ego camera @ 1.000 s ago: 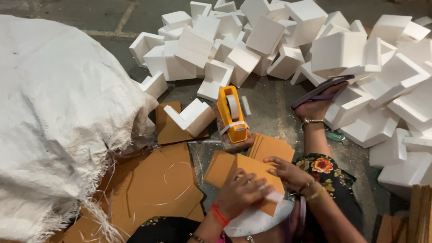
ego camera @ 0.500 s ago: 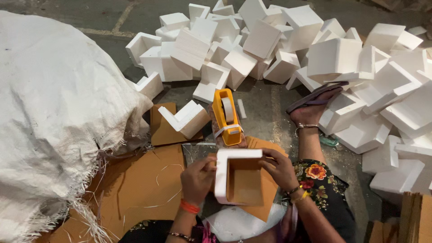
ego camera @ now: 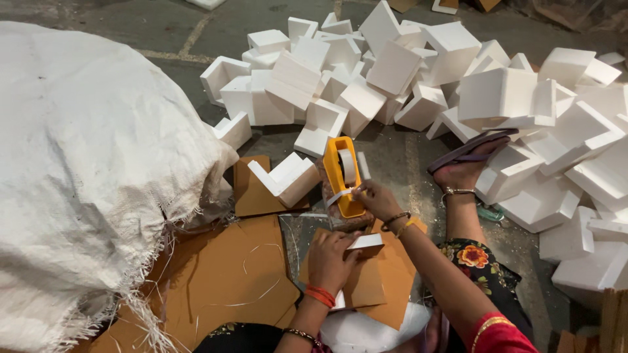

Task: The person sits on the floor and assembles small white boxes by inserting them into brown cardboard sleeves. They use a yellow tape dispenser to apply clear tape to seal the boxes. The person repeatedly picks up a white box, slides it into a sleeve, and tapes it shut.

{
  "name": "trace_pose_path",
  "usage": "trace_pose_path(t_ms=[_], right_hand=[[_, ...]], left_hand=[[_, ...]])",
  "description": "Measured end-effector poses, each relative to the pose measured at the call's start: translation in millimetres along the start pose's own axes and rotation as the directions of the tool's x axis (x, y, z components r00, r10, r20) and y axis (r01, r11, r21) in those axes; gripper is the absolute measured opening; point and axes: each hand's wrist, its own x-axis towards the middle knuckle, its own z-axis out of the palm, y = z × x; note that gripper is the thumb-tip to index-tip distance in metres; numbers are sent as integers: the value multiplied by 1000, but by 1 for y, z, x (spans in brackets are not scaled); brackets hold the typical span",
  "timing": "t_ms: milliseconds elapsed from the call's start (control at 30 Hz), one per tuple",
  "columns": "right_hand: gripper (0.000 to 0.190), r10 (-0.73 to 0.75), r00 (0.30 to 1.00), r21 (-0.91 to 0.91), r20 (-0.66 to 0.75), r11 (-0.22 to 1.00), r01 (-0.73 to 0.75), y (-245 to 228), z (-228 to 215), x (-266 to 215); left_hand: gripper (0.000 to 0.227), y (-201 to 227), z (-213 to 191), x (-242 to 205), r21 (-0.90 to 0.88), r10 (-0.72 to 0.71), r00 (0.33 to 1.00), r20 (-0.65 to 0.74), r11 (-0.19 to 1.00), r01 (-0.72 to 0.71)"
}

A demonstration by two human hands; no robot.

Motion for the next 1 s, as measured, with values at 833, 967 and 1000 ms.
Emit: trace_pose_path(t_ms=[833,967,1000], right_hand=[[32,-34,925,236,377,970,-60,49,-6,-41],[25,207,920,4,332,975,-221,42,-12,0],[26,182,926,-53,330,983,-174,39,-15,1]], left_hand=[[49,-9,15,11,106,-29,999,23,994,27],[47,-16,17,16,91,23,1000,19,996,-25],[47,-20,16,15,89,67,998,-13,994,-66]])
